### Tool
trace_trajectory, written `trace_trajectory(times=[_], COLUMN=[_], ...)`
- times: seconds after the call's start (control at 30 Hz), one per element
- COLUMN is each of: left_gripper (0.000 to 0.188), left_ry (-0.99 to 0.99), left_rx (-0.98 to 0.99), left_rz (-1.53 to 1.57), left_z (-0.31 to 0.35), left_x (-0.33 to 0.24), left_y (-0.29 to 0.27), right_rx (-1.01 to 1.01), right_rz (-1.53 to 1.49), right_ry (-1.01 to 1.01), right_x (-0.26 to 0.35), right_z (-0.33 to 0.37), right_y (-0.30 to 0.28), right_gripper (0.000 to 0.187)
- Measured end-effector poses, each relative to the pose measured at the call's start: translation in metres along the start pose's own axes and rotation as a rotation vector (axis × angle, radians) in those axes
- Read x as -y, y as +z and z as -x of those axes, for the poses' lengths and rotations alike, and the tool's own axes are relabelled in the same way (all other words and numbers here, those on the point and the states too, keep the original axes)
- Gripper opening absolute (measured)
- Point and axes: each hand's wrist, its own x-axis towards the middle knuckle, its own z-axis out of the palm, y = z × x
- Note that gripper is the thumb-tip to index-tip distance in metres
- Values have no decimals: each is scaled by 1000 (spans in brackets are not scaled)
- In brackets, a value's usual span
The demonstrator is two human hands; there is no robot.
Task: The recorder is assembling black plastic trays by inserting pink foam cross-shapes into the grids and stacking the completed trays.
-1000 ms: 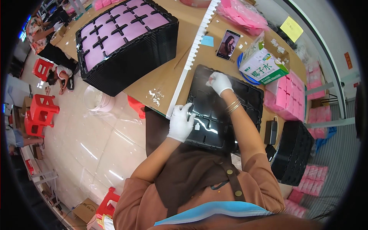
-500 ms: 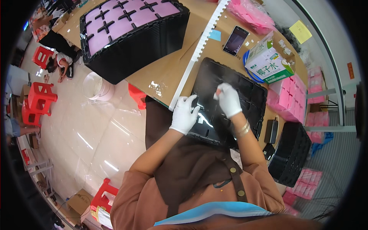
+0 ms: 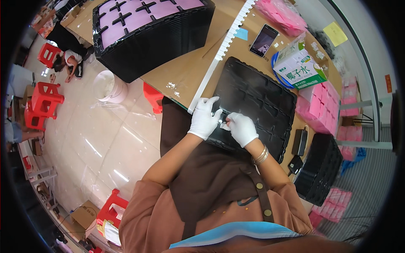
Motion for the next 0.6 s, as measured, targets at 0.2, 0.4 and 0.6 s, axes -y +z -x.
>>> trace_trajectory(times=[0.2, 0.4, 0.6], left_gripper=[46, 46, 45], left_ry=[16, -11, -15], left_rx=[-5, 20, 12], left_rz=[-25, -40, -31], left_z=[2, 1, 2], left_x=[-2, -10, -8], left_y=[-1, -3, -5], right_rx=[85, -208, -1165], right_rz=[96, -131, 154], right_ry=[-10, -145, -71], right_x=[9, 13, -87], right_z=[-6, 5, -96], right_y=[13, -45, -242], right_gripper=[11, 7, 8])
